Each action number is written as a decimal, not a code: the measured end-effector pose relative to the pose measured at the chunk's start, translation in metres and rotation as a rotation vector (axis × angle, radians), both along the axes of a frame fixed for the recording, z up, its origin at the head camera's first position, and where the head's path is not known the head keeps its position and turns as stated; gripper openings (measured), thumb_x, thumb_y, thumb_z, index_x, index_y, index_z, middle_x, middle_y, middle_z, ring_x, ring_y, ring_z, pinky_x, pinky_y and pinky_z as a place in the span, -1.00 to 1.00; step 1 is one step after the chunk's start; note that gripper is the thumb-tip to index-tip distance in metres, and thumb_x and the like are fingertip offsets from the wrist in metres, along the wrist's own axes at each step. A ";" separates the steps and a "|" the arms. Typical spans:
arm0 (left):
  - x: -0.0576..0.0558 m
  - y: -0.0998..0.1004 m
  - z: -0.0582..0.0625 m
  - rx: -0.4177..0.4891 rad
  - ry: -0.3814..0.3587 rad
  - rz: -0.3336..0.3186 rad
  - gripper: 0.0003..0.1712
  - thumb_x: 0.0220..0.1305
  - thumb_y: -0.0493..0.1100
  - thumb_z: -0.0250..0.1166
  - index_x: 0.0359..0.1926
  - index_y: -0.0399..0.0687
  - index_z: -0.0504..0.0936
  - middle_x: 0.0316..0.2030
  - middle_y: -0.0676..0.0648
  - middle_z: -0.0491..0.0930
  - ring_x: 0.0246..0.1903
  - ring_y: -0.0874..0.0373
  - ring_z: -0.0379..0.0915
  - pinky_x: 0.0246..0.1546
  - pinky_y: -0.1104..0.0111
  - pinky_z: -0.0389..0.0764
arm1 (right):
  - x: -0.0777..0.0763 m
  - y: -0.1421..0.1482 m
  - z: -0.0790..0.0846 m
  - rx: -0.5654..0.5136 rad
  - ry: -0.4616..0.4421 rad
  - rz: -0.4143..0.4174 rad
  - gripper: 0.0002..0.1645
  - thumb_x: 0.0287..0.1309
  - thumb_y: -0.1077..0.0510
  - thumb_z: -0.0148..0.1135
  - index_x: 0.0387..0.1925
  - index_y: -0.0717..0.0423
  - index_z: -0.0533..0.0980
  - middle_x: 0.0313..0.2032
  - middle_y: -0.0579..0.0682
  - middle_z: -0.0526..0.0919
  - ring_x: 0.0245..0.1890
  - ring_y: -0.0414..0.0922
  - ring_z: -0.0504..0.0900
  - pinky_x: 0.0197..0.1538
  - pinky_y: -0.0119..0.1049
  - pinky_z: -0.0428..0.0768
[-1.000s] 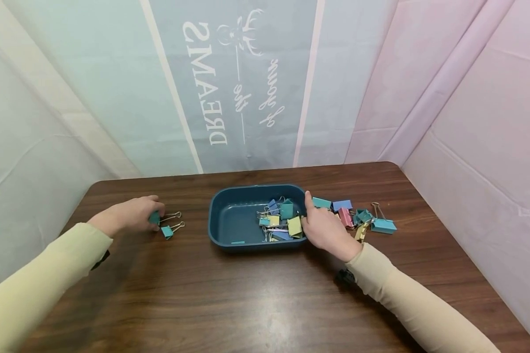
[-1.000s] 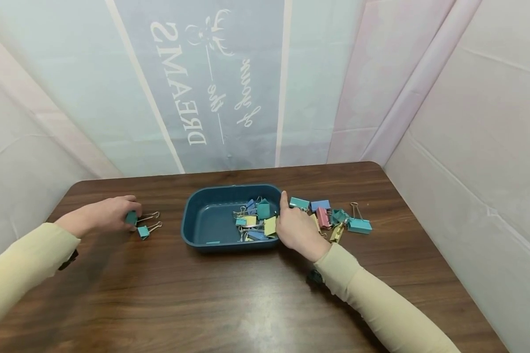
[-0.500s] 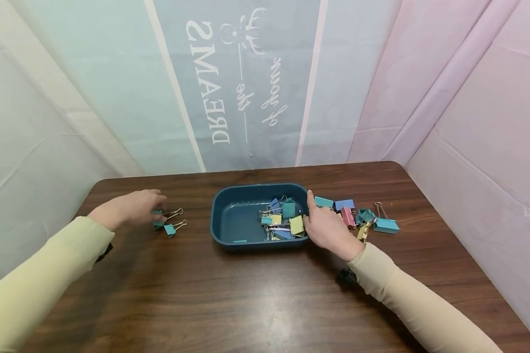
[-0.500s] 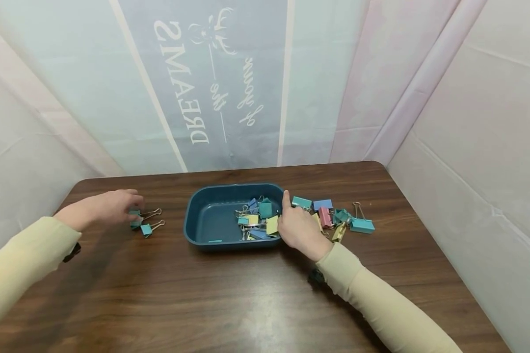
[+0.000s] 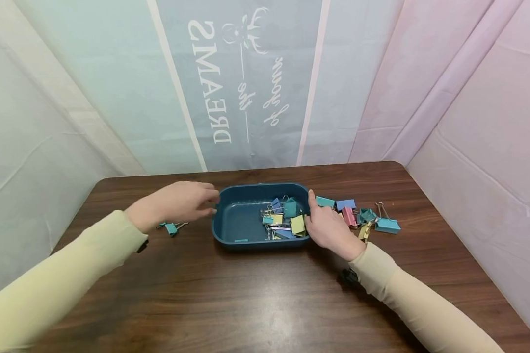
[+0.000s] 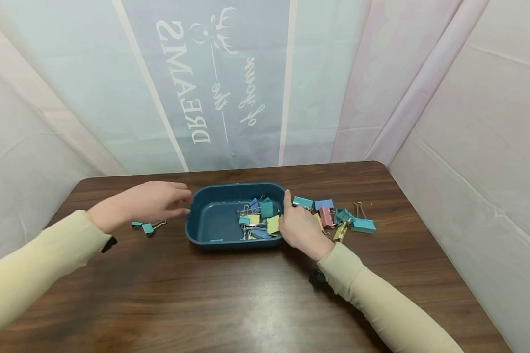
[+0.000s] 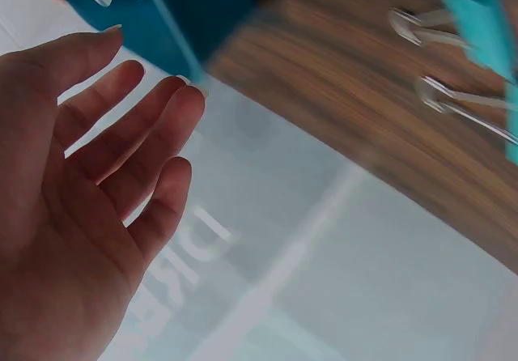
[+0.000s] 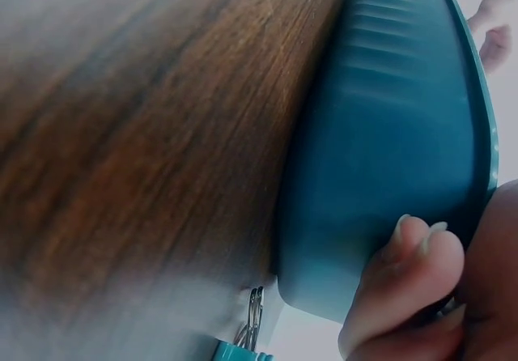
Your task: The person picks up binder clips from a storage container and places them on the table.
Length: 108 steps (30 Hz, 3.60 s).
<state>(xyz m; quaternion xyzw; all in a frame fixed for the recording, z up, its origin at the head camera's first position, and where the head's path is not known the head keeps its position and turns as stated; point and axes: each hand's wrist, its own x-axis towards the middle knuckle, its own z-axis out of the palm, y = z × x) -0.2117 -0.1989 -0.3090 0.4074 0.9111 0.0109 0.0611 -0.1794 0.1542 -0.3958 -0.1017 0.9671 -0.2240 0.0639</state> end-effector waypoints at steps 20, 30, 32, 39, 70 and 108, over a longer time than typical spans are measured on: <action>-0.016 0.105 -0.039 -0.054 0.036 -0.253 -0.52 0.26 -0.13 0.40 0.21 0.03 0.58 0.02 0.00 0.50 -0.07 0.17 0.42 -0.06 0.35 0.56 | 0.000 0.000 0.000 -0.002 -0.010 -0.006 -0.11 0.43 0.10 -0.01 0.55 0.29 -0.20 -0.74 -0.01 0.42 -0.85 -0.10 0.38 -0.75 -0.30 0.31; -0.016 0.135 -0.049 -0.198 0.125 -0.379 -0.68 0.25 -0.26 0.38 0.02 0.08 0.72 -0.09 0.01 0.49 -0.21 0.18 0.42 -0.27 0.44 0.57 | 0.000 0.001 0.001 -0.016 -0.011 0.000 -0.13 0.44 0.11 -0.01 0.55 0.30 -0.18 -0.75 -0.03 0.41 -0.86 -0.11 0.36 -0.75 -0.32 0.29; -0.015 0.138 -0.050 -0.227 0.136 -0.397 -0.71 0.30 -0.29 0.33 0.01 0.06 0.73 -0.12 0.01 0.50 -0.26 0.19 0.44 -0.31 0.44 0.56 | 0.000 0.001 0.001 -0.012 -0.010 -0.001 -0.13 0.44 0.11 -0.01 0.55 0.30 -0.18 -0.75 -0.03 0.40 -0.86 -0.12 0.35 -0.75 -0.32 0.28; -0.014 0.147 -0.049 -0.300 0.125 -0.397 -0.73 0.37 -0.23 0.30 0.04 0.06 0.73 -0.15 0.02 0.58 -0.31 0.26 0.47 -0.22 0.47 0.56 | 0.000 0.001 0.001 -0.012 -0.006 0.000 -0.13 0.43 0.11 0.00 0.55 0.30 -0.17 -0.75 -0.03 0.40 -0.86 -0.12 0.34 -0.76 -0.33 0.27; -0.019 0.044 -0.010 -0.096 0.208 -0.178 -0.79 0.11 -0.20 0.37 -0.18 -0.10 0.71 -0.33 0.02 0.50 -0.32 0.11 0.41 -0.36 0.27 0.56 | 0.001 0.000 0.002 -0.016 -0.021 -0.008 -0.12 0.43 0.11 -0.02 0.55 0.29 -0.19 -0.74 -0.02 0.42 -0.84 -0.09 0.39 -0.74 -0.30 0.32; -0.040 -0.055 -0.056 -0.196 -0.138 0.236 -0.76 0.29 -0.12 0.34 -0.07 -0.11 0.66 -0.13 -0.11 0.61 -0.19 0.01 0.57 -0.17 0.07 0.60 | 0.001 -0.001 -0.001 -0.005 0.036 -0.013 -0.13 0.41 0.12 -0.01 0.53 0.34 -0.15 -0.76 -0.04 0.39 -0.85 -0.12 0.35 -0.75 -0.32 0.25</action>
